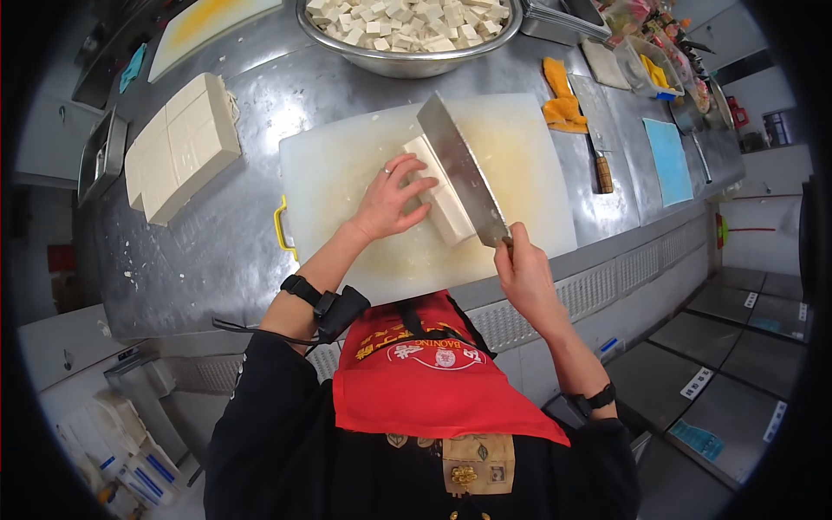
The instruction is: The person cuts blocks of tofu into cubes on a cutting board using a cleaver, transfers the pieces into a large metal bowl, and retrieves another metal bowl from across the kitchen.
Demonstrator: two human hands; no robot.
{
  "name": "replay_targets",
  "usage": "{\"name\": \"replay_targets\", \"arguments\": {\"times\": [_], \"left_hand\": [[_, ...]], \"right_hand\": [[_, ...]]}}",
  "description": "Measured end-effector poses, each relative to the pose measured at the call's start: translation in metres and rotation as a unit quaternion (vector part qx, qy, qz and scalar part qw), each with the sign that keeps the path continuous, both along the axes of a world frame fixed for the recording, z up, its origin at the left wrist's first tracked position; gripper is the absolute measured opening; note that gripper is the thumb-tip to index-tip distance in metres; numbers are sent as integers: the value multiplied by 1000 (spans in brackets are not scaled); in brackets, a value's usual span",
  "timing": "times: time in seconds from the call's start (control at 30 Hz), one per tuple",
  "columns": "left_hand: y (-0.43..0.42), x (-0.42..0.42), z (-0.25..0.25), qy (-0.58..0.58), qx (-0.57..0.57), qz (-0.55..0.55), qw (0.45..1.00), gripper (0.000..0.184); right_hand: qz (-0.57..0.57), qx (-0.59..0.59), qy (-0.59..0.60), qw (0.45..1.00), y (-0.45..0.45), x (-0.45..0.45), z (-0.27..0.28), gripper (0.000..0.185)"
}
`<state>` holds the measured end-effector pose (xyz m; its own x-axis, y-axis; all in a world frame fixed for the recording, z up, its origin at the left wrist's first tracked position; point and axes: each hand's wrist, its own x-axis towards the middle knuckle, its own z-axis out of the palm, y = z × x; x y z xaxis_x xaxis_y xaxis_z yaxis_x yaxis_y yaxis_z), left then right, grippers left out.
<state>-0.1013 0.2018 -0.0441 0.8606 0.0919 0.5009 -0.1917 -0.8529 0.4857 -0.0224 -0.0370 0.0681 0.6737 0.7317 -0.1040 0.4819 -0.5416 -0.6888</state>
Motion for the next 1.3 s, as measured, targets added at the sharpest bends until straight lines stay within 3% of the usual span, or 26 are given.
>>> {"name": "replay_targets", "arguments": {"times": [0.8,1.03,1.13,1.3], "left_hand": [[4,-6,-10,-32,19,27,999,32],[3,-8,-12,-25,-7,33,999,30],[1,-11,-15,-14,-7,34,999,34],[-48,-9,-18,-15,-281,157,947,55]], "right_hand": [[41,-80,32,995,13,-5,16,15],[35,-80,49,995,18,-8,-13,16],[42,-72,36,996,18,-10,-49,15],[26,-46,30,998,15,-18,-70,15]]}}
